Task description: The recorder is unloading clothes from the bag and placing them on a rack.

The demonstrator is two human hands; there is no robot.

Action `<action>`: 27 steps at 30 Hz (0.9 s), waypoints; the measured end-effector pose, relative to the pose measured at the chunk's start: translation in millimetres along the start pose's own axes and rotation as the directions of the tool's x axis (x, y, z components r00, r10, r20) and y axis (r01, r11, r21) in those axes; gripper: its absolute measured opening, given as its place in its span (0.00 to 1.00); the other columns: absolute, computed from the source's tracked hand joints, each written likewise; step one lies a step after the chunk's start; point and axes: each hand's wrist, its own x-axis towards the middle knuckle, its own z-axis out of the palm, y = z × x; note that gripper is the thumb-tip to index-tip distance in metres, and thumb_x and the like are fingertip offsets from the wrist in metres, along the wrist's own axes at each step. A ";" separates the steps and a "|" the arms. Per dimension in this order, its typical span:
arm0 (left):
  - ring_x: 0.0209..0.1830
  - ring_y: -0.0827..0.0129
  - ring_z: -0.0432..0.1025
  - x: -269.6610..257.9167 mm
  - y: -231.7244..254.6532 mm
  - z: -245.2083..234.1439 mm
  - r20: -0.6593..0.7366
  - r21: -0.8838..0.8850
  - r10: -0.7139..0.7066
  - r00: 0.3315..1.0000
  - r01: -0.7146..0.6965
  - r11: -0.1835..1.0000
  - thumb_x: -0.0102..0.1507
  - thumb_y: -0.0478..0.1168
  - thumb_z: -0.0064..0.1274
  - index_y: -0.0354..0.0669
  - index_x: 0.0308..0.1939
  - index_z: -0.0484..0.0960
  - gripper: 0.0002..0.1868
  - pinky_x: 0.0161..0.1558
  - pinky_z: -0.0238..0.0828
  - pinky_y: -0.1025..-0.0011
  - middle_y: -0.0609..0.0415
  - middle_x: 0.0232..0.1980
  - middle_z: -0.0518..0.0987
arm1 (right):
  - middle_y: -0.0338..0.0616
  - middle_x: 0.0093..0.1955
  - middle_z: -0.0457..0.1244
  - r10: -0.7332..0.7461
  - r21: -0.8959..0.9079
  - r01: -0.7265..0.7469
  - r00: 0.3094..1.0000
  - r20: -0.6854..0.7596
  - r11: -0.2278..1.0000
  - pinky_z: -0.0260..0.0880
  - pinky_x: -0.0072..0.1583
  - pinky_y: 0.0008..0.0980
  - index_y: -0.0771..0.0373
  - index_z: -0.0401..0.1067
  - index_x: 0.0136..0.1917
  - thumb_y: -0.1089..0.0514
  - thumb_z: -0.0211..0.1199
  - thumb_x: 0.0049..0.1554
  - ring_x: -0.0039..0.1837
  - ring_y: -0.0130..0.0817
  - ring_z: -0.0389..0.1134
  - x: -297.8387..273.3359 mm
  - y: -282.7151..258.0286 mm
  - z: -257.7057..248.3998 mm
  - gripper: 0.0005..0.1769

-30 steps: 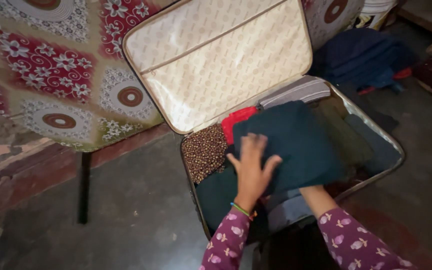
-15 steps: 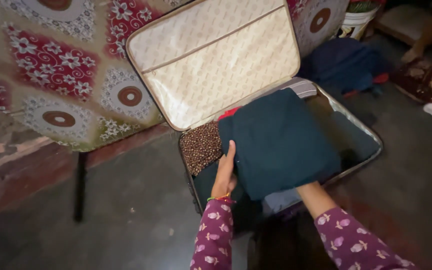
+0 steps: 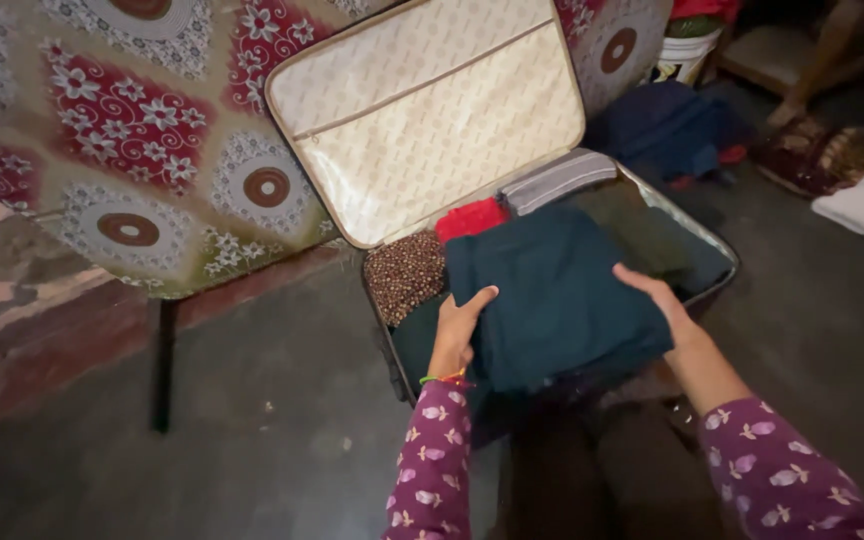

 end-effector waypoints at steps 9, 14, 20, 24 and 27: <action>0.44 0.62 0.80 -20.5 -20.0 -2.0 -0.033 0.074 0.046 0.998 -0.043 0.996 0.55 0.34 0.66 0.31 0.53 0.80 0.23 0.48 0.79 0.65 0.47 0.47 0.84 | 0.54 0.58 0.69 0.134 -0.152 -0.132 0.991 -0.002 0.979 0.73 0.59 0.45 0.71 0.73 0.61 0.47 0.69 0.53 0.55 0.46 0.72 -24.5 24.7 -28.6 0.30; 0.43 0.60 0.80 -32.1 -18.4 -6.3 -0.046 0.071 0.052 0.998 -0.049 0.996 0.55 0.34 0.65 0.29 0.53 0.80 0.23 0.48 0.80 0.64 0.45 0.47 0.84 | 0.57 0.56 0.70 0.100 -0.227 -0.101 0.995 -0.013 0.969 0.73 0.57 0.47 0.74 0.72 0.62 0.50 0.69 0.52 0.54 0.50 0.72 -28.0 30.3 -20.5 0.31; 0.45 0.63 0.80 -9.0 -44.2 -23.7 -0.075 0.084 0.050 0.996 -0.043 0.996 0.55 0.33 0.64 0.32 0.54 0.79 0.23 0.49 0.79 0.65 0.48 0.48 0.84 | 0.55 0.59 0.67 0.031 -0.252 -0.032 0.999 -0.005 0.967 0.73 0.58 0.50 0.65 0.67 0.69 0.56 0.71 0.47 0.57 0.50 0.70 12.1 48.6 -31.7 0.37; 0.46 0.63 0.79 10.2 -91.7 -55.0 -0.170 0.117 -0.045 0.984 0.066 0.991 0.55 0.34 0.64 0.32 0.53 0.81 0.22 0.49 0.77 0.66 0.49 0.49 0.85 | 0.52 0.63 0.66 0.106 -0.284 -0.107 0.994 -0.019 0.953 0.71 0.60 0.46 0.61 0.62 0.75 0.56 0.71 0.46 0.59 0.48 0.70 56.1 72.6 -58.5 0.44; 0.45 0.61 0.80 18.7 -115.0 -69.1 -0.217 0.072 -0.106 0.970 0.124 0.990 0.55 0.34 0.64 0.31 0.52 0.81 0.22 0.48 0.79 0.64 0.47 0.48 0.85 | 0.49 0.64 0.66 0.023 -0.376 -0.044 0.998 -0.061 0.926 0.71 0.61 0.43 0.59 0.60 0.76 0.57 0.72 0.46 0.61 0.45 0.70 70.6 82.3 -59.7 0.46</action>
